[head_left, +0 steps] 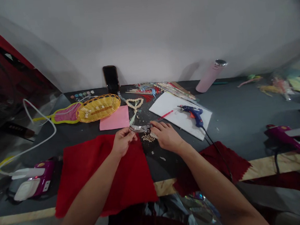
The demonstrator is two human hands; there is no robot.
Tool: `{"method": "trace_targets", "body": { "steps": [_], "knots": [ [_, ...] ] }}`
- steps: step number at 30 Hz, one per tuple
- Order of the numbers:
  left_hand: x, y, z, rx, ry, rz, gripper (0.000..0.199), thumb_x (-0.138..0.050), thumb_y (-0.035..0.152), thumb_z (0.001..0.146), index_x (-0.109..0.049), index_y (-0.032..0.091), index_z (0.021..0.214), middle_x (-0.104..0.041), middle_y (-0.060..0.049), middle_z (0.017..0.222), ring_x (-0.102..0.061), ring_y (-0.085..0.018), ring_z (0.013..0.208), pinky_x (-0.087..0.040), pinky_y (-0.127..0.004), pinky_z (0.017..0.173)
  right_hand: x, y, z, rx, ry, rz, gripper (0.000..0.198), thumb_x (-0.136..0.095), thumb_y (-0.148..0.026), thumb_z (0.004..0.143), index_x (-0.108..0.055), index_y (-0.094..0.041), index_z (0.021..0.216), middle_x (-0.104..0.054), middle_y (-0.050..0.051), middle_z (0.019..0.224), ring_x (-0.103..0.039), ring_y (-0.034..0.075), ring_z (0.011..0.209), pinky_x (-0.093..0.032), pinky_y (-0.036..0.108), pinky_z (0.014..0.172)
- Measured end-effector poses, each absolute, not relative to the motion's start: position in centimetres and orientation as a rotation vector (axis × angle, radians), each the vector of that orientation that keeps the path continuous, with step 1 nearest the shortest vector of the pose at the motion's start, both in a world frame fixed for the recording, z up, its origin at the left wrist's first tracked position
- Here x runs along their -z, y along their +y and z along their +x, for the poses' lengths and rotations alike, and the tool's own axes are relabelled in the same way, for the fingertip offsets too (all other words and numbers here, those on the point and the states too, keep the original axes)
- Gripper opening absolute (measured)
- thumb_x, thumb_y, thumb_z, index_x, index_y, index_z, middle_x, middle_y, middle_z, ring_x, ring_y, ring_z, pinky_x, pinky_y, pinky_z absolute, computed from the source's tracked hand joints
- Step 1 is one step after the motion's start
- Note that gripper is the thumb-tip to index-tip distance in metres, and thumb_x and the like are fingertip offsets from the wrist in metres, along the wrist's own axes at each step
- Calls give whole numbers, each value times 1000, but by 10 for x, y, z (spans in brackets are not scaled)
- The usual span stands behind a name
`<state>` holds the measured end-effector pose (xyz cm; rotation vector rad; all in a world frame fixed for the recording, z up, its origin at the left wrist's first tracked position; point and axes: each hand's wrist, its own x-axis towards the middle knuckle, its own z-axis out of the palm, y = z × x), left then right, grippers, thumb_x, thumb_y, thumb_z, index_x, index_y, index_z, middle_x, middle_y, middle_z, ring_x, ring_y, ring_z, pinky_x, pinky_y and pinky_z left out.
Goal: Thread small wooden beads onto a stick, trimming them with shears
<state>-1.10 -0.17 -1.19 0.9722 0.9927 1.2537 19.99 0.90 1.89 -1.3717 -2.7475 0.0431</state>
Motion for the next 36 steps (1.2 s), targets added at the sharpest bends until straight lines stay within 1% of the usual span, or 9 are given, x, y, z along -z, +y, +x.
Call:
{"method": "trace_targets", "body": {
  "steps": [3,8,15,17,20,26,31,36],
  "knots": [
    [9,-2,-10,-1239,985,926,17,-66,27,68,-57,15,62,-51,3,49,-46,-8,47,-37,-23,52,-19,9,199,-107,-2747,-1355,42,-43,-13,76,-48,-20,117,-43,9,131,-43,24,108,-36,39,85],
    [4,-2,-9,-1250,986,847,20,-69,27,64,-55,14,59,-48,4,47,-47,-8,46,-39,-23,53,-19,6,194,-161,-2740,-1370,39,-45,-13,75,-50,-18,114,-47,11,125,-44,24,108,-37,37,87],
    [11,-1,-9,-1261,966,838,19,-68,26,66,-54,14,61,-49,4,50,-45,-6,45,-41,-24,53,-16,5,192,-151,-2736,-1424,31,-48,-13,76,-52,-19,106,-52,9,114,-48,22,100,-38,34,86],
    [14,0,-9,-1286,986,877,19,-67,27,68,-54,14,62,-49,4,52,-45,-6,46,-41,-23,54,-16,5,192,-109,-2712,-1451,31,-47,-14,78,-52,-19,107,-51,10,115,-47,22,101,-37,34,85],
    [17,1,-7,-1337,1045,941,18,-65,28,70,-55,15,64,-50,4,54,-46,-6,49,-40,-22,55,-17,5,193,-13,-2670,-1484,31,-44,-15,80,-53,-20,109,-47,10,124,-45,24,104,-36,37,84],
    [15,0,-8,-1337,1051,1002,18,-64,27,72,-55,15,62,-49,3,53,-47,-8,53,-38,-22,56,-19,5,195,38,-2708,-1407,35,-45,-13,77,-52,-21,110,-38,7,136,-42,25,105,-36,38,81],
    [15,1,-10,-1306,1005,996,15,-63,26,72,-57,15,64,-49,4,52,-47,-8,52,-39,-23,56,-20,5,197,30,-2722,-1359,40,-45,-13,75,-50,-20,114,-36,7,137,-41,26,106,-36,39,82],
    [16,1,-11,-1267,999,981,15,-63,26,72,-57,15,65,-49,4,52,-48,-8,51,-39,-23,56,-16,7,199,0,-2707,-1341,36,-45,-14,77,-51,-20,112,-39,9,134,-42,26,107,-35,39,83]
  ]
}}
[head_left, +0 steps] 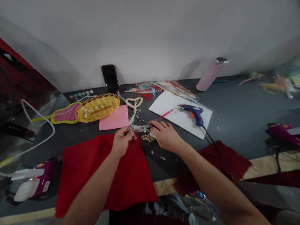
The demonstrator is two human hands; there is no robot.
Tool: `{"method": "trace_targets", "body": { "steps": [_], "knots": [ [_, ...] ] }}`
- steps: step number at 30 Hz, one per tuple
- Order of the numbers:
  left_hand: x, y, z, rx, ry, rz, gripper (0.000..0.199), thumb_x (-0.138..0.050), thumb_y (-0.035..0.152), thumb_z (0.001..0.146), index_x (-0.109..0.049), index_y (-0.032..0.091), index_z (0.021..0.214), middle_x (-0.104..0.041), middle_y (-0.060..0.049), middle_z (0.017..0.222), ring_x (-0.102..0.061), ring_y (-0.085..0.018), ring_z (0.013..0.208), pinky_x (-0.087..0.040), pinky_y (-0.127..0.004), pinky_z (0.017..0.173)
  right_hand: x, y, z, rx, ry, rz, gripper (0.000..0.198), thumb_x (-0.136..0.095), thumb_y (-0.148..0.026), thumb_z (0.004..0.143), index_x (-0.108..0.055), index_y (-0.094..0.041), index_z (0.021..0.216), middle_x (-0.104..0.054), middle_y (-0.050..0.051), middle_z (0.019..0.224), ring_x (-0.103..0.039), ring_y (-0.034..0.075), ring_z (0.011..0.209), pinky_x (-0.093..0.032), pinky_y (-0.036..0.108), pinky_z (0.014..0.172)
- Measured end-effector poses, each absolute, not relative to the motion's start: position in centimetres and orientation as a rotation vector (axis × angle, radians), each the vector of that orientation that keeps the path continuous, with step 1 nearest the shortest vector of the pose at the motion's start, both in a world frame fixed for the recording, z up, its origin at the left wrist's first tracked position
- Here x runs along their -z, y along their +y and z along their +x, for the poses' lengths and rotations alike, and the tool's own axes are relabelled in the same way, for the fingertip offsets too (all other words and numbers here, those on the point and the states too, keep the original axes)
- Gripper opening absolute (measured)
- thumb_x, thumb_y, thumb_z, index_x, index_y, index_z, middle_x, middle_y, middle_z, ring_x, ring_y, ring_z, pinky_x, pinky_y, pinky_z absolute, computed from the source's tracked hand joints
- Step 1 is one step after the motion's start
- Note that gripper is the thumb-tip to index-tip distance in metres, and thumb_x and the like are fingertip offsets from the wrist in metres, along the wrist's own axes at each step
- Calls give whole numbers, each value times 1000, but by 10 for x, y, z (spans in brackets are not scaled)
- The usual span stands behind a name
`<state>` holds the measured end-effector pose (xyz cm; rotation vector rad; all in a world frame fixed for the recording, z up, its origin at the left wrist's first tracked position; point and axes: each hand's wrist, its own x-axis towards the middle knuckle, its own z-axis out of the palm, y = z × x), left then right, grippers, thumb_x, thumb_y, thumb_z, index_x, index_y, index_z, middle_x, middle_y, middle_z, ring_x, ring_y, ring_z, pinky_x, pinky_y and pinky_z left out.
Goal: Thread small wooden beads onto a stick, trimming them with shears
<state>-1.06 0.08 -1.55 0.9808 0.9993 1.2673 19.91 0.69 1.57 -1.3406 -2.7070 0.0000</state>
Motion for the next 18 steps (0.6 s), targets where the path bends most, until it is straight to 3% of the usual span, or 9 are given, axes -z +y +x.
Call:
{"method": "trace_targets", "body": {
  "steps": [4,10,18],
  "knots": [
    [13,1,-10,-1262,974,901,16,-64,25,71,-55,14,63,-50,4,53,-48,-7,49,-39,-23,55,-8,9,200,-120,-2674,-1326,34,-45,-22,81,-49,-16,114,-39,12,135,-46,25,104,-36,38,84],
    [8,-1,-7,-1250,985,857,18,-67,25,67,-54,14,61,-50,4,52,-49,-7,49,-38,-22,53,-7,9,199,-176,-2649,-1364,58,-42,-25,84,-23,-14,138,-50,16,122,-48,25,106,-34,36,85],
    [10,-3,-6,-1252,1036,859,19,-67,25,66,-53,14,62,-51,4,53,-50,-7,49,-35,-21,50,-9,7,194,-207,-2706,-1439,61,-42,-20,79,-26,-19,138,-52,13,116,-52,24,97,-35,35,81]
  ]
}}
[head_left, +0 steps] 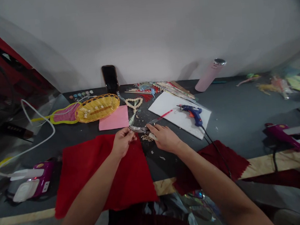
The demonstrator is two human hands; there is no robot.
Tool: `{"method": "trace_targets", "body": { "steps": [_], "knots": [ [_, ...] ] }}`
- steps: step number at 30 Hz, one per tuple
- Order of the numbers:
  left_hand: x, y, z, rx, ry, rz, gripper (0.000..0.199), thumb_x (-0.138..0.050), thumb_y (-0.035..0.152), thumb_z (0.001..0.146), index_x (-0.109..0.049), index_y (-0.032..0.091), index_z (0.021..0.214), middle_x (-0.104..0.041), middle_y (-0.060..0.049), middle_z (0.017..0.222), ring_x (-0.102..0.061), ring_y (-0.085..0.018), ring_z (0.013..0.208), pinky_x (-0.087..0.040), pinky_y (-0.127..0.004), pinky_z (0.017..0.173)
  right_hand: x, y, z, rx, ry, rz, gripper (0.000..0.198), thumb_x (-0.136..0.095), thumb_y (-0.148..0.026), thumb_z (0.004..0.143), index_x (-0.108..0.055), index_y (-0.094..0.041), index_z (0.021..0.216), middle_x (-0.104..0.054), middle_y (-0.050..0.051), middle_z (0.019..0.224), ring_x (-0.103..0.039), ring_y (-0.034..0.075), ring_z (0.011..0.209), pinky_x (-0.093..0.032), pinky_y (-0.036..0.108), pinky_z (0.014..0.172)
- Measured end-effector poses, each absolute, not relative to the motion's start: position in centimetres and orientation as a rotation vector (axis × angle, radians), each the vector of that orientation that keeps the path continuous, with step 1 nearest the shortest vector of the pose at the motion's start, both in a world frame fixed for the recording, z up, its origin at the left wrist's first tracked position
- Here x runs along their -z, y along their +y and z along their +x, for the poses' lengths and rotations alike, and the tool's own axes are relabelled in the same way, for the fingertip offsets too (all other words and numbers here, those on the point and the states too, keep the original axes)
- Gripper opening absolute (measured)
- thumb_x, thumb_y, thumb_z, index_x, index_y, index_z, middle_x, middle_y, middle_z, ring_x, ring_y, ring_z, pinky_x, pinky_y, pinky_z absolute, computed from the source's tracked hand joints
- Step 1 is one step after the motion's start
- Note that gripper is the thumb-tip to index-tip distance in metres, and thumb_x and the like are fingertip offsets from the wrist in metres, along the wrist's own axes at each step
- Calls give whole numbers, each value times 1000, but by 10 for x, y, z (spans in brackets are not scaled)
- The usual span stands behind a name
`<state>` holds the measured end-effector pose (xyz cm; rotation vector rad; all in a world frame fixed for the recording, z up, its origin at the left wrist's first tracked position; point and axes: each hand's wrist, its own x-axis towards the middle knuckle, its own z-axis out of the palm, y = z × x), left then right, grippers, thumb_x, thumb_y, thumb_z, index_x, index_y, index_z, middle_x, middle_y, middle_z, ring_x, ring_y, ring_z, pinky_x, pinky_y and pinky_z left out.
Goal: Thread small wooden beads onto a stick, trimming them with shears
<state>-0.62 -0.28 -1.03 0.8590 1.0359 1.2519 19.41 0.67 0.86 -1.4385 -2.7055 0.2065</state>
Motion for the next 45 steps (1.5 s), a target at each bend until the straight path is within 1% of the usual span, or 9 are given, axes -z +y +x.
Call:
{"method": "trace_targets", "body": {
  "steps": [4,7,12,14,19,24,28,39,45],
  "knots": [
    [11,-1,-6,-1255,1063,940,19,-65,28,69,-53,14,62,-49,3,53,-49,-7,50,-38,-21,52,-9,7,194,-114,-2674,-1500,62,-43,-19,79,-26,-20,138,-52,12,116,-50,23,98,-33,34,81],
    [8,1,-7,-1290,1184,1064,16,-59,31,75,-59,15,73,-51,3,57,-49,-8,51,-42,-22,55,-12,8,196,47,-2608,-1561,60,-41,-17,81,-25,-23,139,-50,11,118,-47,24,102,-31,35,81],
    [2,-1,-14,-1455,1562,1539,21,-55,31,78,-61,19,94,-58,-3,87,-55,-12,73,-47,-26,68,-17,8,196,240,-2588,-1595,58,-39,-16,83,-24,-26,138,-49,10,119,-43,25,102,-29,37,78],
    [2,-2,-16,-1391,1606,1786,20,-54,29,80,-63,20,96,-58,-5,91,-55,-14,80,-46,-27,72,-18,7,195,279,-2600,-1576,58,-39,-16,83,-24,-26,138,-48,10,119,-43,25,101,-28,38,78],
    [5,-4,-15,-1242,1667,1999,17,-51,28,82,-65,22,90,-56,-3,85,-55,-14,76,-46,-26,68,-20,4,193,330,-2620,-1527,57,-40,-15,83,-27,-28,137,-47,9,121,-42,24,100,-27,39,79],
    [7,-2,-16,-1201,1683,1950,14,-52,28,80,-64,21,82,-56,-3,83,-54,-15,75,-43,-25,60,-20,4,193,301,-2625,-1494,39,-40,-16,84,-48,-29,120,-42,7,127,-42,24,101,-27,38,81],
    [6,-2,-17,-1240,1644,1925,11,-54,26,78,-65,22,78,-56,-4,80,-53,-17,76,-41,-26,63,-23,5,194,263,-2659,-1475,31,-40,-15,84,-58,-27,107,-40,6,131,-41,25,103,-27,39,81],
    [-6,-7,-13,-1359,1581,1920,10,-53,21,78,-63,21,79,-55,-5,82,-51,-18,81,-39,-29,76,-24,2,191,280,-2650,-1409,34,-42,-13,83,-56,-24,112,-32,4,141,-36,27,110,-25,45,90],
    [2,-1,-10,-1620,1392,1203,11,-61,29,74,-60,19,77,-56,-2,76,-50,-13,69,-42,-24,66,-21,7,200,275,-2584,-1524,36,-43,-12,81,-56,-23,112,-32,6,140,-36,28,111,-29,43,86]
  ]
}}
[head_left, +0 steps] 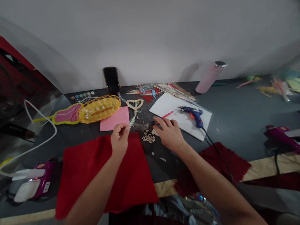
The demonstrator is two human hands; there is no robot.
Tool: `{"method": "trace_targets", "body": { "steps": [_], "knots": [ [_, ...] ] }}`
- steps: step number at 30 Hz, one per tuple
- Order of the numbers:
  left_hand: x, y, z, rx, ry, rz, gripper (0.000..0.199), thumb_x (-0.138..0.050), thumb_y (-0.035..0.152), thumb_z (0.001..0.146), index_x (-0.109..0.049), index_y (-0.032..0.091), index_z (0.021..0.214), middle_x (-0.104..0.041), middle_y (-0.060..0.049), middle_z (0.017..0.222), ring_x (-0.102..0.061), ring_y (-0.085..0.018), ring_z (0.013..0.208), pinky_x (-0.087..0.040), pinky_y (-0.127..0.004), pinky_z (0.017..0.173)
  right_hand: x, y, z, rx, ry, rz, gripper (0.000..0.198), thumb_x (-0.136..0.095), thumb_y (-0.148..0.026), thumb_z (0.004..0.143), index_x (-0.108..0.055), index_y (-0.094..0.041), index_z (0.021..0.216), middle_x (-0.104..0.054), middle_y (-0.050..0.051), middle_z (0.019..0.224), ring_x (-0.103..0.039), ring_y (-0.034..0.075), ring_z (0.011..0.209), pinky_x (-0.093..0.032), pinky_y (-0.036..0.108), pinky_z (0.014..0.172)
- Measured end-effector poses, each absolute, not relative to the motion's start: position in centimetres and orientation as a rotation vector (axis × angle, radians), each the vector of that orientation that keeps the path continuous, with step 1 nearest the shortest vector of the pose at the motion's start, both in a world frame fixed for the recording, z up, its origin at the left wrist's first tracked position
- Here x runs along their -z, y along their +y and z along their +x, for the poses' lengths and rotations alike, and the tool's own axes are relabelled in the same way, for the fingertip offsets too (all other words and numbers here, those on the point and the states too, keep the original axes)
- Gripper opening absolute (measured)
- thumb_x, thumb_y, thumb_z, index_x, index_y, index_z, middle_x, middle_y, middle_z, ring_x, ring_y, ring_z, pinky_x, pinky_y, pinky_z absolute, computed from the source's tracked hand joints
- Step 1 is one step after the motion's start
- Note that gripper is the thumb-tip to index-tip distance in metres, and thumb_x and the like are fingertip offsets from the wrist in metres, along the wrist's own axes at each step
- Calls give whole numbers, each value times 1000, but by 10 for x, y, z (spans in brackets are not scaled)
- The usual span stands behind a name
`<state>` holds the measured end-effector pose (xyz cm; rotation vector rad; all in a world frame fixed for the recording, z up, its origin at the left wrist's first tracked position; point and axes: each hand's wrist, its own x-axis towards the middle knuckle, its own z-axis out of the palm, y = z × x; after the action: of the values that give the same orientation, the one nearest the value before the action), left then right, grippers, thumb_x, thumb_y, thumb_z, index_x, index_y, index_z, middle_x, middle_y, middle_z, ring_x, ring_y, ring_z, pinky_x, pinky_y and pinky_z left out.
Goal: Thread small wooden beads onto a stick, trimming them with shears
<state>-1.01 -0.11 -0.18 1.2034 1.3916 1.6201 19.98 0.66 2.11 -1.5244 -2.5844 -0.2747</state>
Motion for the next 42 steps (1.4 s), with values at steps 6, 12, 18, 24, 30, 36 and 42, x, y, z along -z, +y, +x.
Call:
{"method": "trace_targets", "body": {
  "steps": [6,12,18,24,30,36,42],
  "knots": [
    [8,8,-10,-1531,1037,706,15,-66,26,69,-57,17,78,-57,1,73,-48,-6,60,-42,-19,61,-20,11,202,215,-2516,-1576,39,-44,-14,79,-54,-24,116,-33,7,139,-38,28,109,-32,42,83],
    [4,6,-11,-1445,944,596,14,-68,20,66,-59,17,75,-60,2,71,-50,-5,57,-44,-19,60,-20,9,197,119,-2545,-1490,37,-45,-16,79,-54,-22,114,-32,8,138,-37,27,110,-32,40,86],
    [7,6,-13,-1408,851,570,27,-72,16,63,-63,17,89,-63,0,83,-56,-5,65,-47,-20,64,-16,7,195,95,-2562,-1443,36,-43,-17,80,-53,-22,114,-31,6,139,-35,26,113,-31,40,89],
    [10,4,-11,-1378,832,608,18,-71,19,65,-63,17,81,-58,2,69,-50,-5,58,-45,-20,59,-15,7,194,87,-2567,-1444,36,-44,-17,80,-54,-22,114,-32,7,139,-36,26,112,-31,40,89],
    [9,3,-7,-1356,847,634,16,-70,21,66,-62,16,79,-54,3,67,-48,-5,59,-44,-19,59,-17,5,191,107,-2567,-1438,33,-44,-19,82,-54,-23,113,-33,6,138,-36,26,111,-31,40,89],
    [7,3,-6,-1352,818,650,13,-70,20,67,-61,15,76,-52,3,68,-48,-5,60,-43,-19,59,-18,5,191,116,-2581,-1428,32,-48,-22,81,-53,-23,113,-34,6,137,-36,26,110,-32,40,87],
    [8,2,-7,-1352,820,675,12,-68,21,69,-61,14,77,-52,2,69,-46,-5,60,-43,-20,59,-15,6,191,89,-2570,-1414,27,-46,-32,86,-54,-23,109,-39,6,132,-40,24,105,-33,37,86]
  ]
}}
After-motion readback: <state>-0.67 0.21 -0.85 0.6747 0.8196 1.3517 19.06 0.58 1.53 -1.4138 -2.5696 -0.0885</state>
